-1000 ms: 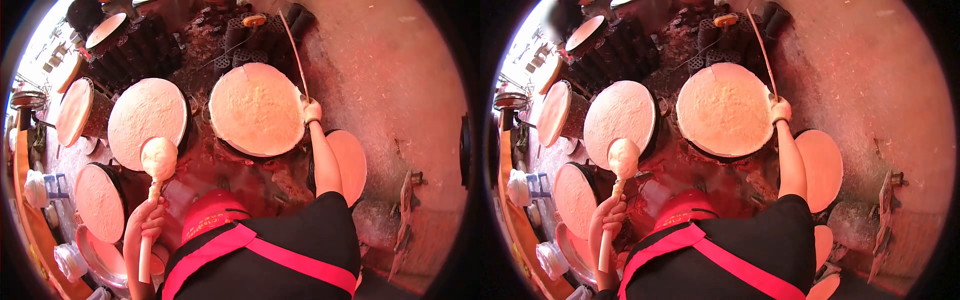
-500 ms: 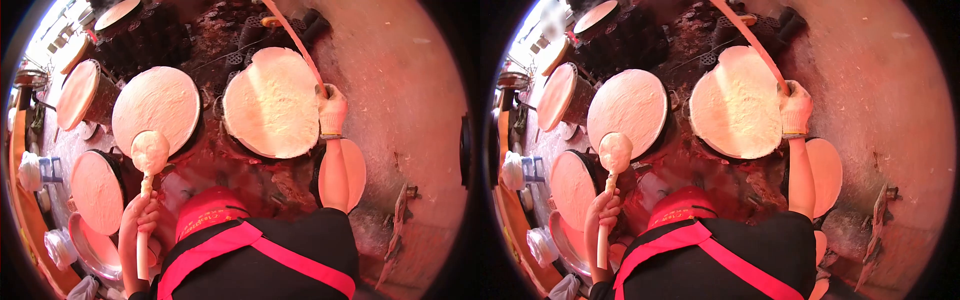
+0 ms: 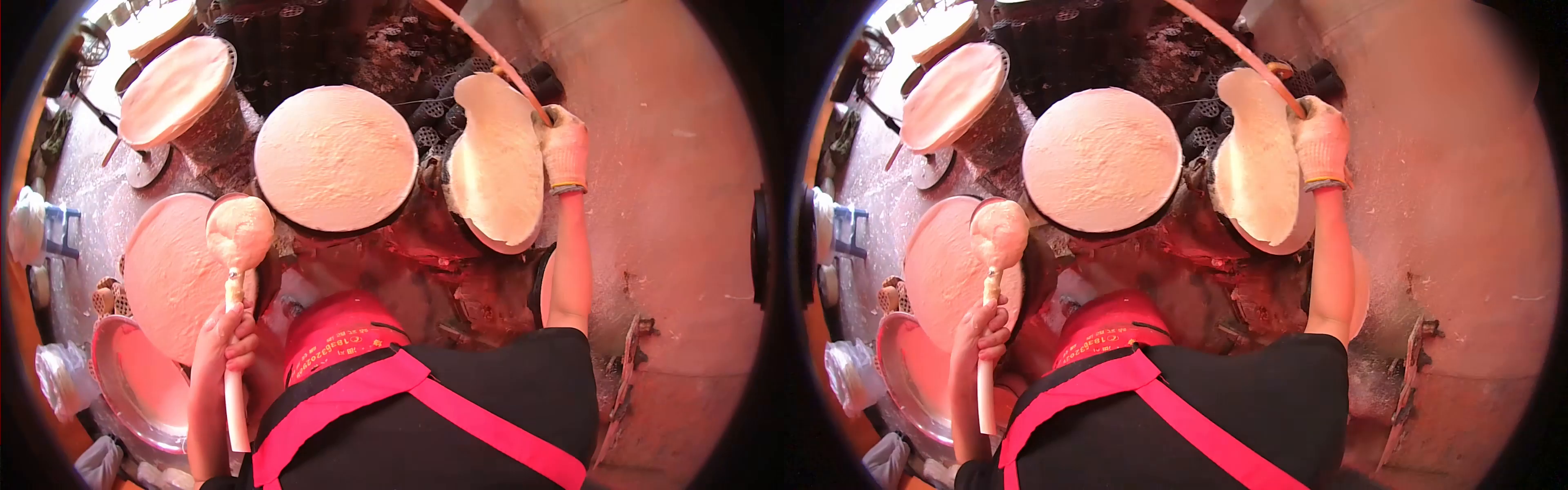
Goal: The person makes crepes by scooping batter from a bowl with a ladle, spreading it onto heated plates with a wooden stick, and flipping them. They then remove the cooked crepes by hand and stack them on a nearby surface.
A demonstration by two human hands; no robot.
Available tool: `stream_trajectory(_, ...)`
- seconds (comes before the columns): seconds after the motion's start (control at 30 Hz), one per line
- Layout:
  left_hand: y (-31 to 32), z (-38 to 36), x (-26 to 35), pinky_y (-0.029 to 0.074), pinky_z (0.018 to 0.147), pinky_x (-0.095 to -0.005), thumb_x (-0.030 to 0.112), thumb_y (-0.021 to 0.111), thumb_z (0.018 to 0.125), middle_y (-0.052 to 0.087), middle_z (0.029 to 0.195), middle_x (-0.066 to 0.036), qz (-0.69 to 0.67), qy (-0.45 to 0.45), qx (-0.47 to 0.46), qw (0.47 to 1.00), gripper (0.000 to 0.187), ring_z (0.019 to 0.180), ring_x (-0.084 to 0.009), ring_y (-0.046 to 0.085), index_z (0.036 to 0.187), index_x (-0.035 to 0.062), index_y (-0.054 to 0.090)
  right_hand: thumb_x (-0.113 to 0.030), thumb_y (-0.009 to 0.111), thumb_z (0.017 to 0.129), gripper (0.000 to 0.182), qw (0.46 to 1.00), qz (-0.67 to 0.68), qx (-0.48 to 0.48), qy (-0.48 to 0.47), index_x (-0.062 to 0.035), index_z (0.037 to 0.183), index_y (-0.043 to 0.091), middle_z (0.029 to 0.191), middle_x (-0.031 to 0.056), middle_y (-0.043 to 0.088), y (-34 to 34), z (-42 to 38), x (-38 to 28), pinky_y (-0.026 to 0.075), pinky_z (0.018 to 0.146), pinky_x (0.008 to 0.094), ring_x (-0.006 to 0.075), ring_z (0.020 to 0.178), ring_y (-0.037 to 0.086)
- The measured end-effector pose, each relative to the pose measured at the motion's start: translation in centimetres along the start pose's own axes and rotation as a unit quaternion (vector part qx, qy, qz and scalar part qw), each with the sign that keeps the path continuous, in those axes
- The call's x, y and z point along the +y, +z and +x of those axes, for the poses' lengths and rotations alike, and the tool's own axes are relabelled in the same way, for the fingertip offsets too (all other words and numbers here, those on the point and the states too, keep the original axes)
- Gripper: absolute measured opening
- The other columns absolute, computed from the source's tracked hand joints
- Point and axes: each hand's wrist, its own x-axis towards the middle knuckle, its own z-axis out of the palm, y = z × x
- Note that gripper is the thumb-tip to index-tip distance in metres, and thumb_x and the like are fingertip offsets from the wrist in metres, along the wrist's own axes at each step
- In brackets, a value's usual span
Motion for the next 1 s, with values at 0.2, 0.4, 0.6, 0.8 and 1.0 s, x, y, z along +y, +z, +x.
stream_trajectory(0.2,-5.6,-3.1,3.6,0.024,0.031,-0.0147,0.017,0.047,0.099,0.037,0.07,0.001,-0.016,0.027,-0.002,1.0,0.017,0.043,-0.0018,0.029,0.11,0.0038,0.043,-0.027,0.067,0.08,0.022,0.996,0.002,-0.004,-0.087,-0.0068,0.089,0.069,0.081,0.0161,0.066,-2.1,2.4,-9.9,0.05,0.067,0.0376,0.0316,0.076,0.066)
stream_trajectory(0.4,-9.8,-7.0,5.1,0.027,0.033,-0.0151,0.017,0.046,0.1,0.038,0.074,-0.001,-0.076,0.074,0.012,0.994,0.019,0.046,-0.003,0.031,0.112,0.0022,0.042,-0.028,0.065,0.083,0.022,0.979,0.08,-0.022,-0.187,-0.0064,0.089,0.068,0.077,0.0148,0.066,-2.9,9.2,-23.3,0.049,0.068,0.0374,0.0305,0.074,0.064)
stream_trajectory(0.6,-12.7,-9.7,5.6,0.028,0.033,-0.0153,0.016,0.046,0.1,0.039,0.073,-0.002,-0.142,0.128,0.045,0.981,0.02,0.045,-0.0036,0.031,0.113,0.0015,0.042,-0.028,0.062,0.085,0.025,0.863,0.08,0.151,-0.475,-0.0098,0.101,0.065,0.083,0.015,0.066,3.4,18.5,-37.5,0.051,0.068,0.0376,0.032,0.075,0.065)
stream_trajectory(0.8,-12.6,-11.2,4.9,0.026,0.033,-0.0149,0.016,0.043,0.101,0.038,0.073,-0.001,-0.222,0.198,0.086,0.951,0.018,0.045,-0.003,0.03,0.112,0.0021,0.043,-0.014,0.052,0.081,0.008,0.762,-0.021,0.253,-0.595,-0.0133,0.089,0.054,0.074,0.0036,0.056,16.7,12.1,-51.0,0.048,0.052,0.0346,0.0205,0.061,0.059)
stream_trajectory(1.0,-8.6,-11.9,4.8,0.026,0.033,-0.015,0.016,0.041,0.102,0.037,0.072,-0.001,-0.317,0.244,0.175,0.9,0.019,0.044,-0.003,0.029,0.114,0.0018,0.043,-0.015,0.054,0.08,0.005,0.733,0.181,0.144,-0.639,-0.0112,0.079,0.056,0.073,0.0048,0.057,36.0,2.4,-57.7,0.05,0.053,0.0349,0.0207,0.066,0.061)
